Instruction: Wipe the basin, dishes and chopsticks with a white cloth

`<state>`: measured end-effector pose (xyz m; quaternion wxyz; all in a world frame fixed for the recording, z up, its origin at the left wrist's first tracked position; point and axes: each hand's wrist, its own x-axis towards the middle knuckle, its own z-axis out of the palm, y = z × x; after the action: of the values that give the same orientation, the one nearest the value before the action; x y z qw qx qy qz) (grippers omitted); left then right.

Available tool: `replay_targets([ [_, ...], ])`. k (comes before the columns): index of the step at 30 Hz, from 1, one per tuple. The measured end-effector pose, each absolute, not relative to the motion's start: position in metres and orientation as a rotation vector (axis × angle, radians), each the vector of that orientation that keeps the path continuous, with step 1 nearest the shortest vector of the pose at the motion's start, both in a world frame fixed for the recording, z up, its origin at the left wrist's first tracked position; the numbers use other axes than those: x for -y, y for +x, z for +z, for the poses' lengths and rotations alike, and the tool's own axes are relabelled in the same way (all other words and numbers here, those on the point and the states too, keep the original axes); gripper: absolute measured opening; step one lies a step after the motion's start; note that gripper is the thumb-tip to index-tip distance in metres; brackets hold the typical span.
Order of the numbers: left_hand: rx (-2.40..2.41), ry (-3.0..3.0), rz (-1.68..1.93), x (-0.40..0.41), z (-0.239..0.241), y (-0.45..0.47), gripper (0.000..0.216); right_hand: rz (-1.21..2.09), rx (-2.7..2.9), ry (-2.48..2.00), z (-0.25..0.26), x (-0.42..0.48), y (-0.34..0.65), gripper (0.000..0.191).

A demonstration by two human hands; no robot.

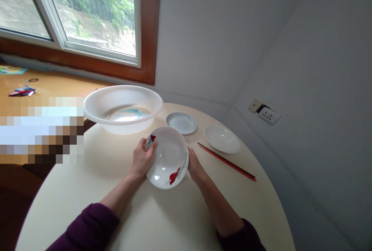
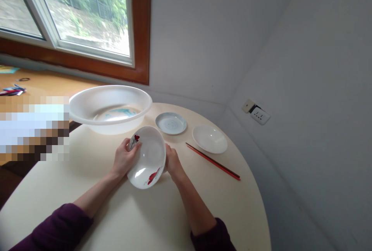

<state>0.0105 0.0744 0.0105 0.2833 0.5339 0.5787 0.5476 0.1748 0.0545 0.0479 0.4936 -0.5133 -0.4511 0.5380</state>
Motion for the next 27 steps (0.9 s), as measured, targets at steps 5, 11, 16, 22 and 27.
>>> replay_targets([
  [5, -1.475, 1.348, 1.475, -0.075, 0.012, 0.014, 0.026, 0.872, 1.285, -1.450, 0.051, -0.056, 0.176, 0.039],
  [11, -1.452, 1.217, 1.464, -0.080, 0.008, 0.014, 0.028, 0.734, 1.288, -1.294, 0.085, -0.048, 0.191, 0.039],
  [16, -1.486, 1.187, 1.478, -0.084, 0.004, 0.013, 0.025, 0.850, 1.867, -1.054, 0.127, -0.024, 0.217, 0.056],
  [22, -1.471, 1.201, 1.463, -0.085, 0.003, 0.013, 0.028, 0.496, 2.267, -1.035, 0.122, -0.016, 0.215, 0.046],
  [27, -1.377, 1.182, 1.446, -0.084, 0.001, 0.012, 0.029, 0.227, 2.354, -1.025, 0.108, -0.026, 0.210, 0.028],
])
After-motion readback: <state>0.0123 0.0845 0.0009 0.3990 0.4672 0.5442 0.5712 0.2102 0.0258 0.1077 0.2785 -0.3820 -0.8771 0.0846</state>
